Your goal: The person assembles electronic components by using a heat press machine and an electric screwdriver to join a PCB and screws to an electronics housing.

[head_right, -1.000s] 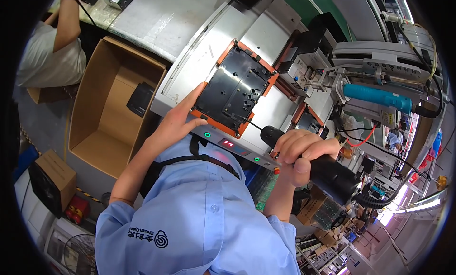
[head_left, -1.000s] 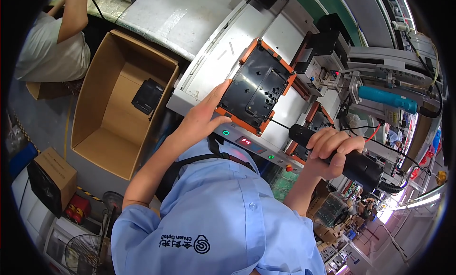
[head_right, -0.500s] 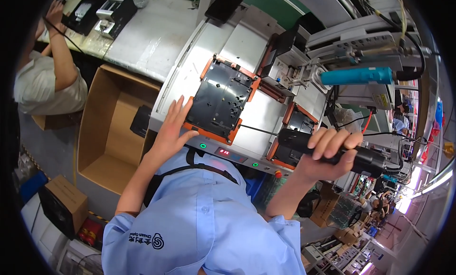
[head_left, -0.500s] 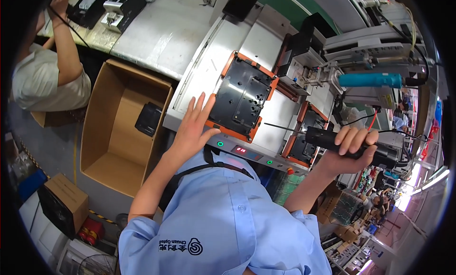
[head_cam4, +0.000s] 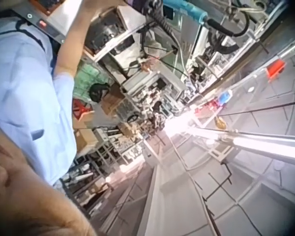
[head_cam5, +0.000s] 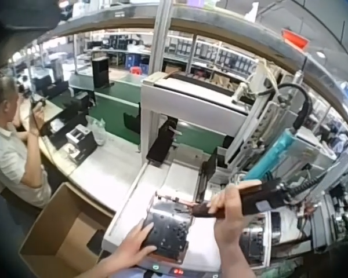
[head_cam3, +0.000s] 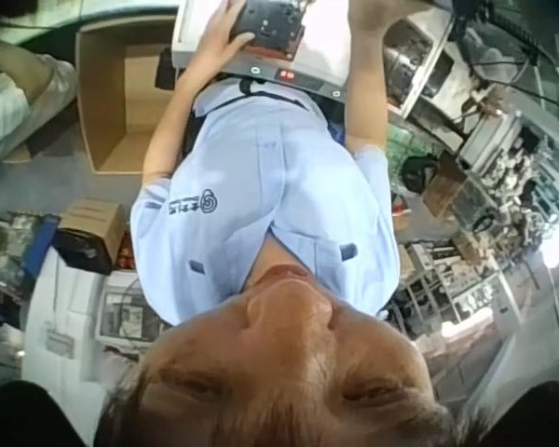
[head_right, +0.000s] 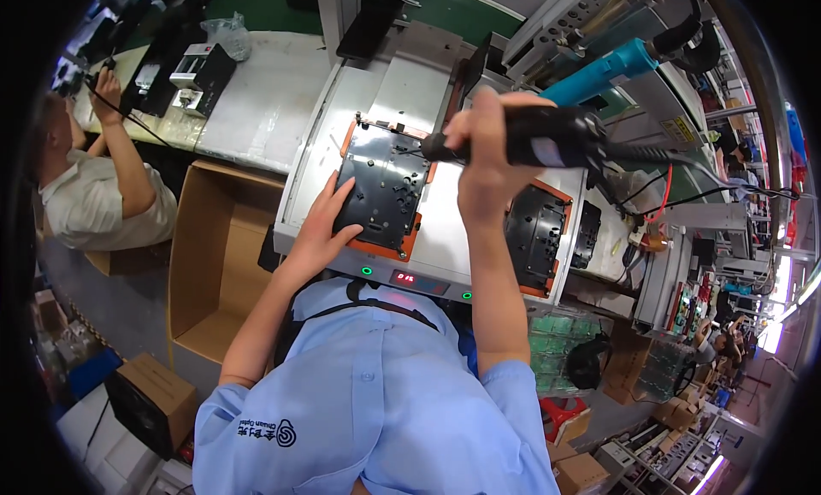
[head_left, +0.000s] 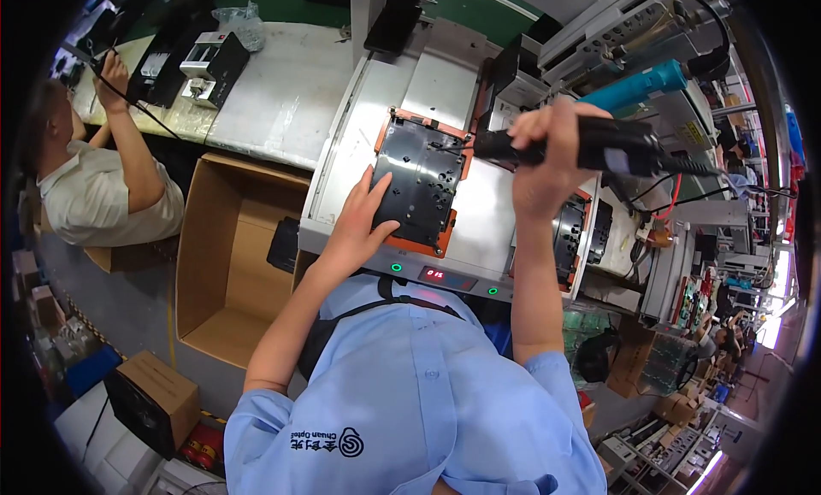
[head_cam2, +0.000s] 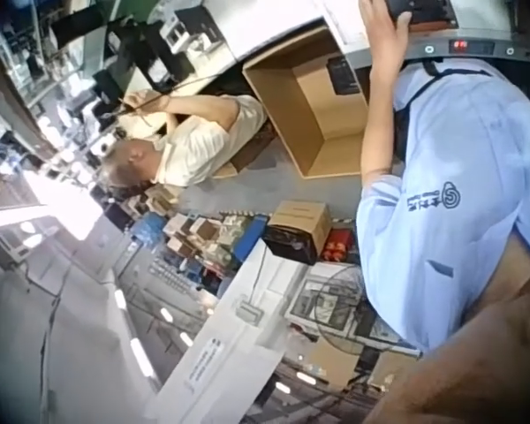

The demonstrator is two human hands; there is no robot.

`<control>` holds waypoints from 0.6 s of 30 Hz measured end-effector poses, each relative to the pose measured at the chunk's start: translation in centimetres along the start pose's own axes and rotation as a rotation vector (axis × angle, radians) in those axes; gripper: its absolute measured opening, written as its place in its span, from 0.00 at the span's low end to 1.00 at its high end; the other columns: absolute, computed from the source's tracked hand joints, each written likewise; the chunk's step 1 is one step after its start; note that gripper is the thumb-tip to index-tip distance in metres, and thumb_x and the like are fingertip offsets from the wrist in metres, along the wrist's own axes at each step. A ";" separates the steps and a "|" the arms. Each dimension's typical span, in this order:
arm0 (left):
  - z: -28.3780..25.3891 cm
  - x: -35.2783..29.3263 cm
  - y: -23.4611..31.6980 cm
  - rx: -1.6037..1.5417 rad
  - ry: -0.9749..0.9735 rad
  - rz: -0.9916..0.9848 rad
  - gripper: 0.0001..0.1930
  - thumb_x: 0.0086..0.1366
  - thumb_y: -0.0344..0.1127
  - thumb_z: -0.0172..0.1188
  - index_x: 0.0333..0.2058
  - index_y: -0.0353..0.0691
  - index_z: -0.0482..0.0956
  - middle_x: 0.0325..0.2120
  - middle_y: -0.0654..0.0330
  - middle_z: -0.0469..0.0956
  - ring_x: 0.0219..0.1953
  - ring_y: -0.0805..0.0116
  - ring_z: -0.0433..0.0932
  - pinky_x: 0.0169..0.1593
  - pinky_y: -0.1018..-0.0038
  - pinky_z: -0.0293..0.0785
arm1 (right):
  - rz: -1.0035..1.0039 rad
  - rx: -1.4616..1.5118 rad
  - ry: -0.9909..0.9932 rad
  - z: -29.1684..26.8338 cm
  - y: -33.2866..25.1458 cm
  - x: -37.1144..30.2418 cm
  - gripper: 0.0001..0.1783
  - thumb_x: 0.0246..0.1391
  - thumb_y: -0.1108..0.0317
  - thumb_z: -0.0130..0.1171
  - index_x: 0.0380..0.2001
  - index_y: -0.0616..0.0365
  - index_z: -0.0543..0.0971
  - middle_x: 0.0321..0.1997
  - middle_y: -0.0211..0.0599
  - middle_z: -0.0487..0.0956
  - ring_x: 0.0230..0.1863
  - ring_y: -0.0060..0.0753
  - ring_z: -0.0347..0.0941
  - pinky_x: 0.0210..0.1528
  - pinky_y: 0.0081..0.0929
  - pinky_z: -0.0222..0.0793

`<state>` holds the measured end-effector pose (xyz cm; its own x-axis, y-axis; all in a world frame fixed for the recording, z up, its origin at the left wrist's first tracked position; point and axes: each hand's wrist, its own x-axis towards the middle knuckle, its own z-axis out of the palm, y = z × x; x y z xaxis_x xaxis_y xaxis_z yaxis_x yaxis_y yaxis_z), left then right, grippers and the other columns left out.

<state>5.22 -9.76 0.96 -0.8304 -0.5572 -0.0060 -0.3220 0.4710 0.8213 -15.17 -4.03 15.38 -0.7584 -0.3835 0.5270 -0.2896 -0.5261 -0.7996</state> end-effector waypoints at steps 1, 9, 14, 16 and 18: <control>0.1 0.0 0.0 -0.008 0.007 -0.010 0.38 0.57 0.33 0.63 0.64 0.41 0.54 0.65 0.39 0.48 0.66 0.43 0.51 0.65 0.60 0.54 | 0.012 0.017 -0.026 0.5 0.5 0.1 0.08 0.54 0.75 0.56 0.32 0.60 0.67 0.16 0.32 0.67 0.14 0.25 0.64 0.23 0.28 0.67; 0.3 -0.3 -0.3 -0.042 0.068 0.016 0.36 0.57 0.33 0.63 0.62 0.38 0.57 0.64 0.40 0.49 0.65 0.43 0.51 0.64 0.60 0.55 | 0.055 -0.046 -0.077 2.3 1.8 0.6 0.07 0.56 0.73 0.55 0.27 0.61 0.69 0.15 0.32 0.67 0.14 0.24 0.65 0.22 0.27 0.67; 0.5 -0.4 -0.7 -0.042 0.068 0.038 0.35 0.57 0.32 0.63 0.61 0.35 0.58 0.64 0.40 0.49 0.65 0.43 0.52 0.64 0.60 0.56 | 0.087 0.001 -0.113 2.4 2.4 0.6 0.07 0.56 0.72 0.55 0.27 0.60 0.69 0.15 0.32 0.67 0.13 0.24 0.64 0.23 0.28 0.67; 0.5 -0.4 -0.8 -0.064 0.075 0.055 0.35 0.57 0.32 0.62 0.62 0.35 0.58 0.64 0.41 0.50 0.66 0.45 0.51 0.65 0.62 0.53 | 0.100 -0.002 -0.115 2.5 2.5 0.6 0.07 0.56 0.72 0.55 0.26 0.60 0.69 0.15 0.32 0.66 0.13 0.24 0.63 0.23 0.28 0.66; 0.4 -0.4 -0.8 -0.068 0.073 0.049 0.35 0.57 0.32 0.63 0.62 0.35 0.58 0.64 0.41 0.49 0.66 0.45 0.51 0.65 0.62 0.53 | 0.070 -0.031 -0.106 2.6 2.5 0.6 0.07 0.55 0.72 0.55 0.26 0.59 0.69 0.15 0.32 0.66 0.13 0.24 0.63 0.23 0.28 0.66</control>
<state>5.57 -9.64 0.10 -0.8081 -0.5844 0.0745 -0.2483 0.4524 0.8565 -14.82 -7.51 14.45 -0.7120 -0.4974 0.4956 -0.2571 -0.4721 -0.8432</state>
